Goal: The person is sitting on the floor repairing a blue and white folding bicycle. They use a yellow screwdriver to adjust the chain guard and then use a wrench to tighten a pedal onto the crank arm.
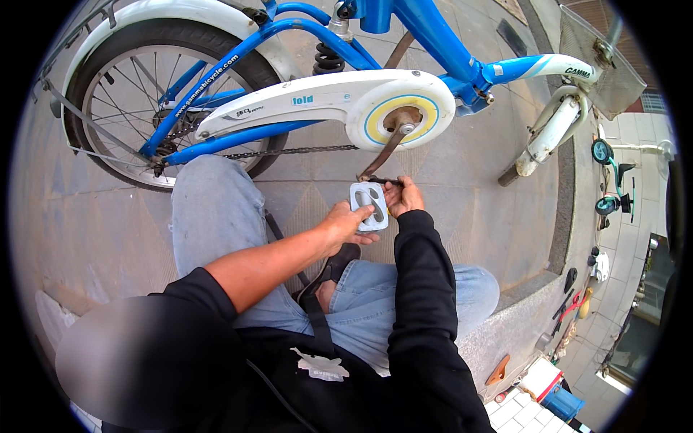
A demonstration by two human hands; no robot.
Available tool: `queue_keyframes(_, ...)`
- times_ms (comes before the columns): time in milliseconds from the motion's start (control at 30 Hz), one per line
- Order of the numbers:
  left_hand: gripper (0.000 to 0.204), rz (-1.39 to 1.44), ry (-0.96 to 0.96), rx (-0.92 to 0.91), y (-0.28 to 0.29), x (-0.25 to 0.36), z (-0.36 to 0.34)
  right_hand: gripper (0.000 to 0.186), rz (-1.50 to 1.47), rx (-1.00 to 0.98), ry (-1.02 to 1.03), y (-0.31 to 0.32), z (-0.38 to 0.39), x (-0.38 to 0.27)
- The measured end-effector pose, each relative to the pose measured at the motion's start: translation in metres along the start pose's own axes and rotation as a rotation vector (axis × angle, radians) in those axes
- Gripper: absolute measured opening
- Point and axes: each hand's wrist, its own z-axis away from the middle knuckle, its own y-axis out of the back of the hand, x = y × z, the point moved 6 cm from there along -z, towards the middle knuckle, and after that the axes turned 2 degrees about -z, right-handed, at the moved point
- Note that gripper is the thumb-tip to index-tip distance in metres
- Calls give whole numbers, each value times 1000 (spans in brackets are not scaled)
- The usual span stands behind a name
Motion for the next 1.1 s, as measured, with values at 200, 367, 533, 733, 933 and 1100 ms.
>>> queue_keyframes(200,39,36,25,4,1,-4,-4,27,158,-13,-12,-1,0,24)
queue_keyframes(367,36,85,10,-25,2,-11,-6,30,143,-63,-54,-12,6,45)
queue_keyframes(533,42,164,1,-100,-7,-16,-4,30,35,-259,-54,-8,11,74)
queue_keyframes(733,47,113,2,-173,-1,-24,-7,30,30,-237,-18,6,-3,90)
queue_keyframes(933,49,34,-2,-165,0,-19,-8,30,79,-222,13,3,-14,72)
queue_keyframes(1100,52,-29,41,-131,5,-13,-6,30,46,-155,54,10,-26,64)
